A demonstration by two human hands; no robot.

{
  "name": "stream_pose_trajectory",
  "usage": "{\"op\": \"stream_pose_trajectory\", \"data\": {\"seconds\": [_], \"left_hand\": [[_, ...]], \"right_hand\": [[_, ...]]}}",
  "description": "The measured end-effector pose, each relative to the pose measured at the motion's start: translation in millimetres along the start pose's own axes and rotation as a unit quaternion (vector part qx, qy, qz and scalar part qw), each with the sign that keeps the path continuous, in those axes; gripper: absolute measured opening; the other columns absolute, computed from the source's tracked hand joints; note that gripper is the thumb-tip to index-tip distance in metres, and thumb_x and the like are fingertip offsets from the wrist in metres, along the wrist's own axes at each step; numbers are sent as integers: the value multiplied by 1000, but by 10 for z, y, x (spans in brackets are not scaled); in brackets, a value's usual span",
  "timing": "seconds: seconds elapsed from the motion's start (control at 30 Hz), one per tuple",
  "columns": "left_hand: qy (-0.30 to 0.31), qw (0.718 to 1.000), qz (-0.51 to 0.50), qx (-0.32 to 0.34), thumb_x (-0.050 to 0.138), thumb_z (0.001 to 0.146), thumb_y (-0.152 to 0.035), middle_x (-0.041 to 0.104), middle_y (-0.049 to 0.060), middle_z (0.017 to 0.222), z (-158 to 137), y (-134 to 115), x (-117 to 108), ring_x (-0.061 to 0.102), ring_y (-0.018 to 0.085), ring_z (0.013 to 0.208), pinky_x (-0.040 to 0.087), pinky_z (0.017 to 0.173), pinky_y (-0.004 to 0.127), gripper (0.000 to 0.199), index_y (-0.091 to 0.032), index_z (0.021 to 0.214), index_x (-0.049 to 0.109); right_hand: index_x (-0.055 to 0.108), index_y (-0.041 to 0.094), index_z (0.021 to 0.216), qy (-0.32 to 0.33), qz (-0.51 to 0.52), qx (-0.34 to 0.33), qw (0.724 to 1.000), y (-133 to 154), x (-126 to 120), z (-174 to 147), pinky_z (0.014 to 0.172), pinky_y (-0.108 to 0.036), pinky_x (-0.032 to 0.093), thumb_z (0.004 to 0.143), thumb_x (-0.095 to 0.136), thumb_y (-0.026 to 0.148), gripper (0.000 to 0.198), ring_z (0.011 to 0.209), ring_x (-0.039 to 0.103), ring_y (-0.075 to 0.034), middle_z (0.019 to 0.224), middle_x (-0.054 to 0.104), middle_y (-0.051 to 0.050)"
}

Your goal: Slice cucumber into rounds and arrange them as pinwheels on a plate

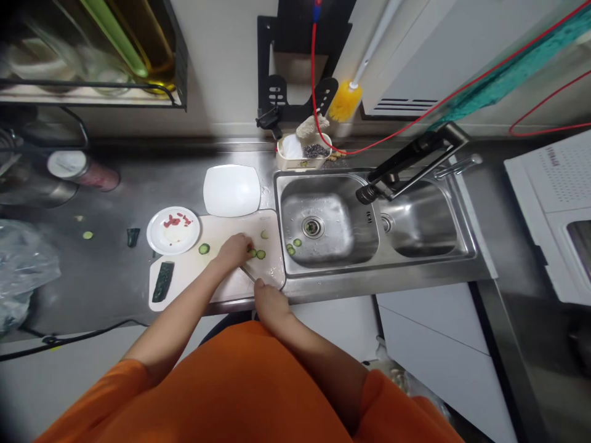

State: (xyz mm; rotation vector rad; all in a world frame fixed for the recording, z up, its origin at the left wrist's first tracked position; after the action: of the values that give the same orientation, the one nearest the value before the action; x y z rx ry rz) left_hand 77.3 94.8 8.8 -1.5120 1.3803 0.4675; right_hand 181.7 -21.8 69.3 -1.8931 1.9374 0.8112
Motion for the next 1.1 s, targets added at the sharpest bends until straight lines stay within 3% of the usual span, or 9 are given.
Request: {"op": "stream_pose_trajectory", "data": {"seconds": [0.17,0.37,0.57,0.7,0.83,0.97,1.1], "left_hand": [[17,1000,-25,-4,60,68,-15,63,7,88,-23,-8,-16,58,19,78,41,63,26,10,-19,76,65],[39,991,-126,-25,61,69,-15,65,1,74,-80,37,-81,57,15,71,39,63,24,7,-19,74,62],[-78,965,-211,-135,62,70,-23,65,-1,70,-304,457,-310,56,13,66,39,62,23,6,-19,75,64],[-126,950,-232,-166,60,72,-26,65,-2,69,-468,664,-313,55,12,65,40,61,22,9,-19,74,65],[-140,954,-220,-151,54,75,-24,65,-1,70,-530,671,-184,56,14,66,41,64,24,13,-19,77,66],[-194,960,-162,-121,50,78,-20,67,6,84,-581,627,-77,59,19,83,44,78,29,20,-18,88,67],[-225,958,-115,-136,52,81,-25,64,9,89,-663,629,56,59,23,89,44,82,33,22,-17,96,65]], "right_hand": [[48,11,115,5,5,1,1000,-2,1,5,75,-31,49,88,27,2,35,98,64,-25,99,66,-17],[47,12,117,9,0,-2,1000,-12,-11,5,74,-32,49,87,28,3,36,98,64,-25,99,66,-18],[46,13,120,6,-3,-9,1000,-59,9,20,74,-32,49,85,32,2,39,98,64,-26,99,67,-17],[46,13,121,-4,1,-12,1000,-102,54,59,74,-32,48,84,33,1,41,98,63,-26,97,67,-16],[45,13,122,-17,2,-14,1000,-115,53,96,74,-32,48,83,33,1,42,98,63,-26,96,67,-16],[45,13,120,-18,-3,-13,1000,-92,11,102,73,-31,47,84,33,1,40,98,63,-26,95,67,-16],[45,13,121,-25,-5,-19,1000,-39,-31,107,73,-32,48,85,34,2,40,99,63,-27,97,67,-16]]}}
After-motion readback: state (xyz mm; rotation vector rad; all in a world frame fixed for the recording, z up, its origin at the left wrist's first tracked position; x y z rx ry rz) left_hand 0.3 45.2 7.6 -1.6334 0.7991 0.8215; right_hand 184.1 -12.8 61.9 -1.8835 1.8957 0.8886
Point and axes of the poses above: each hand's wrist, its own z-axis towards the middle knuckle, its own x-axis out of the palm, y = z × x, the point moved 4 cm from there along z, towards the middle knuckle
